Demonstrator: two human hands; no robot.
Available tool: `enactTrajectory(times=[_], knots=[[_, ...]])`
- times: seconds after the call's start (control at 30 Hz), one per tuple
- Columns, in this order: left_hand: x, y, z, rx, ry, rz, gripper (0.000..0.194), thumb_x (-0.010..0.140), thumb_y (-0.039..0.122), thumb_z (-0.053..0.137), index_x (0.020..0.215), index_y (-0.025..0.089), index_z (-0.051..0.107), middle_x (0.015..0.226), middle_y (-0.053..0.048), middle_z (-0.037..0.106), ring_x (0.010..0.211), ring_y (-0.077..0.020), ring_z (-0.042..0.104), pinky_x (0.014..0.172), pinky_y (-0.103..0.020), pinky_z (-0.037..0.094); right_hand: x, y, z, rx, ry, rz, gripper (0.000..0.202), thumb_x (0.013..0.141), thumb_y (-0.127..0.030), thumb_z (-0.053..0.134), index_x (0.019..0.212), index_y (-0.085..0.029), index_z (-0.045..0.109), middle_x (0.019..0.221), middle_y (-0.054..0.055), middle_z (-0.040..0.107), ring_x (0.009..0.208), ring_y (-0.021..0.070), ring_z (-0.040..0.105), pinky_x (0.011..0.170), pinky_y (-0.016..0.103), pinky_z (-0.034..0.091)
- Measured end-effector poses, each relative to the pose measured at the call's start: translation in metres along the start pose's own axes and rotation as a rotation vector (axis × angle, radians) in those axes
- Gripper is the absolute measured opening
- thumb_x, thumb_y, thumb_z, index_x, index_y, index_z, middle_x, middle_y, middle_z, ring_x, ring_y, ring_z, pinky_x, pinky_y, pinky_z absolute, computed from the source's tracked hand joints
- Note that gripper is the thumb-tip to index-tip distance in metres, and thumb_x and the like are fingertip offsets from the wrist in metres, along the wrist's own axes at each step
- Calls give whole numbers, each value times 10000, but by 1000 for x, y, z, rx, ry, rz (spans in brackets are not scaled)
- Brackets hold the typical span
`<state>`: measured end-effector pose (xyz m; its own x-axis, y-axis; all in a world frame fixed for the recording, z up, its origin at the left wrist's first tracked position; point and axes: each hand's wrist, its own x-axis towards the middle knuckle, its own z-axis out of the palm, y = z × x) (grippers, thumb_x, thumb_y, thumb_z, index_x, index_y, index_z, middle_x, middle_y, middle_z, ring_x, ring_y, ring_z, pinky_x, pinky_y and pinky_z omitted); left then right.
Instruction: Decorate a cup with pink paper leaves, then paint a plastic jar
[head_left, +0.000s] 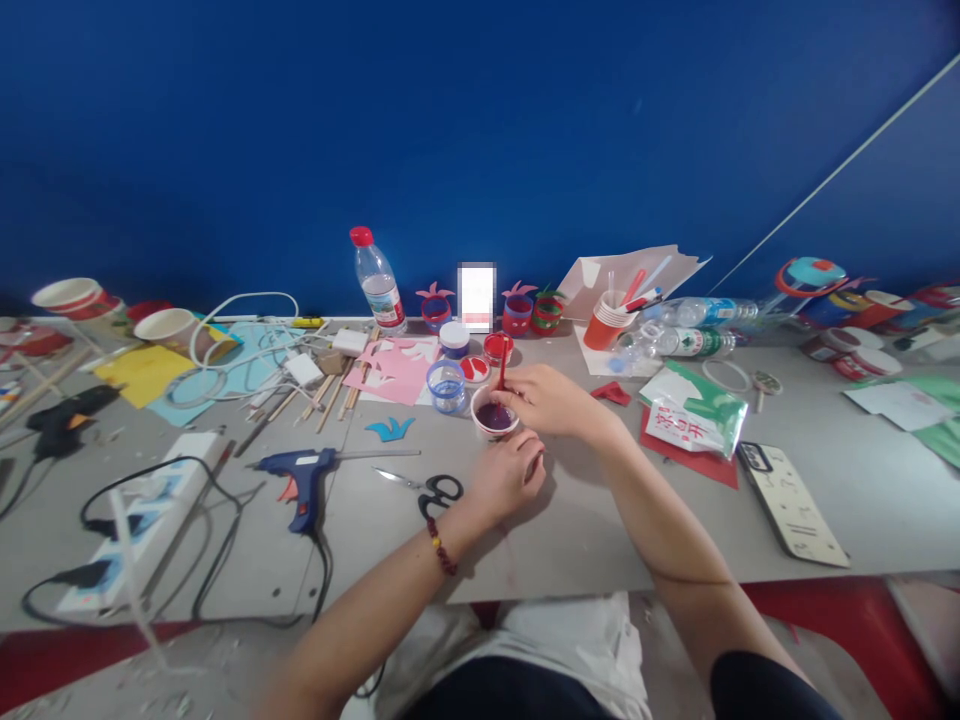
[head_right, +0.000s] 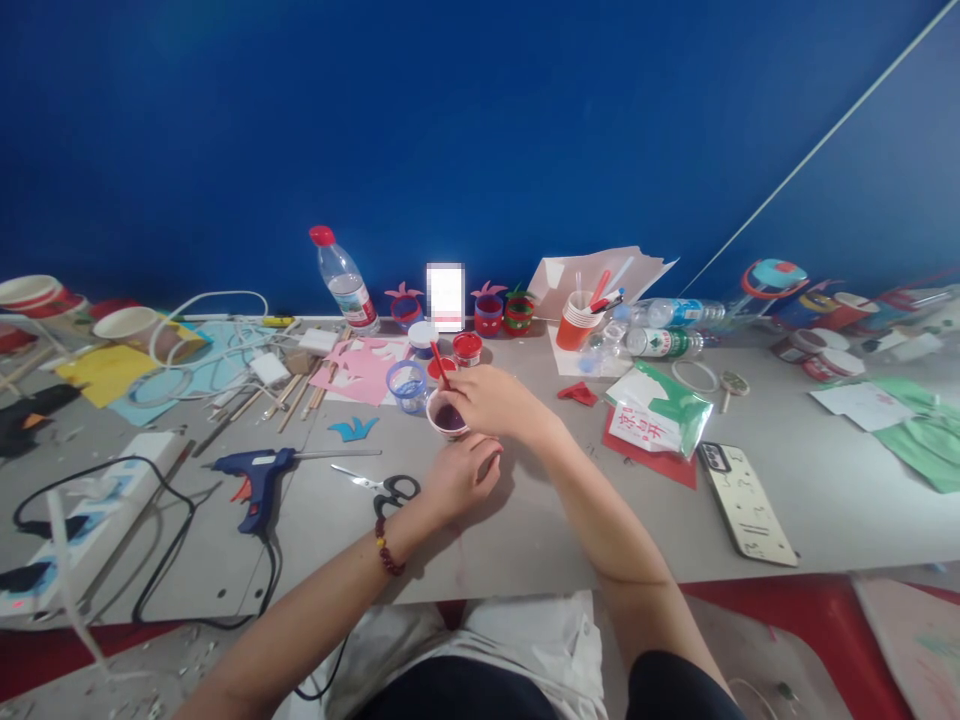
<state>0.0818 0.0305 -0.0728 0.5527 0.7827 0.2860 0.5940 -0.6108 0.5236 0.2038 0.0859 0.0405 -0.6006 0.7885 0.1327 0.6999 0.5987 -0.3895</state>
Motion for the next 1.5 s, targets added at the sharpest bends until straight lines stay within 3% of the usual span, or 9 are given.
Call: enactTrajectory(times=[0.23, 0.5, 0.7, 0.8, 0.93, 1.07, 1.17, 1.33, 1.5], knots=[[1, -2, 3, 0, 15, 0, 157, 883, 196, 483, 968, 201, 615, 1005, -63, 681, 911, -199, 642, 786, -326, 508, -1, -7, -8, 135, 11, 30, 268, 947, -161, 506, 937, -207, 770, 952, 65, 763, 918, 211, 671, 834, 337, 477], [0, -1, 1, 1, 8, 14, 151, 890, 188, 474, 966, 198, 604, 1053, -72, 668, 916, -191, 637, 788, -321, 509, 2, -1, -6, 52, 27, 56, 319, 963, -151, 445, 930, -183, 761, 982, 89, 760, 922, 221, 661, 830, 348, 455], [2, 7, -6, 155, -104, 5, 148, 883, 177, 468, 872, 178, 616, 905, -89, 661, 760, -199, 622, 643, -320, 469, -1, -3, -14, 91, 103, 130, 305, 963, -187, 446, 846, -174, 727, 896, 84, 742, 859, 215, 646, 811, 344, 442], [-1, 12, -16, 161, -151, -10, 200, 917, 253, 464, 851, 179, 637, 823, -84, 661, 734, -209, 624, 615, -321, 439, -3, -2, -16, 180, 128, 162, 276, 958, -216, 461, 823, -184, 700, 894, 66, 736, 831, 194, 636, 774, 321, 444], [-13, 9, -49, -25, -263, 25, 206, 916, 366, 510, 915, 229, 665, 885, -35, 699, 743, -186, 638, 617, -297, 412, -5, 0, -18, 226, 166, 187, 276, 956, -253, 468, 775, -182, 664, 869, 52, 723, 749, 164, 612, 699, 299, 432], [-20, -8, -85, -13, -332, -263, 343, 899, 477, 510, 695, 226, 625, 649, -2, 640, 606, -168, 594, 543, -279, 334, -7, 1, -24, 247, 199, 194, 277, 951, -283, 486, 757, -179, 654, 807, 51, 704, 724, 162, 605, 697, 302, 439], [-15, -20, -99, 69, -317, -425, 335, 843, 493, 569, 665, 208, 577, 680, -16, 650, 620, -175, 588, 541, -280, 310, -10, 4, -31, 299, 212, 191, 261, 946, -305, 495, 785, -174, 653, 785, 50, 696, 698, 157, 604, 684, 300, 452], [-4, -29, -95, 66, -291, -498, 303, 792, 508, 613, 822, 207, 599, 707, -9, 648, 630, -184, 587, 541, -281, 301, -16, 12, -38, 335, 282, 245, 238, 934, -315, 513, 823, -162, 658, 757, 53, 705, 624, 144, 592, 630, 296, 465], [-5, -30, -82, -2, -170, -572, 409, 765, 518, 666, 1031, 213, 601, 864, -30, 693, 768, -216, 653, 595, -281, 381, -21, 18, -39, 372, 317, 277, 268, 920, -389, 564, 803, -169, 664, 768, 64, 712, 665, 167, 631, 648, 313, 507]])
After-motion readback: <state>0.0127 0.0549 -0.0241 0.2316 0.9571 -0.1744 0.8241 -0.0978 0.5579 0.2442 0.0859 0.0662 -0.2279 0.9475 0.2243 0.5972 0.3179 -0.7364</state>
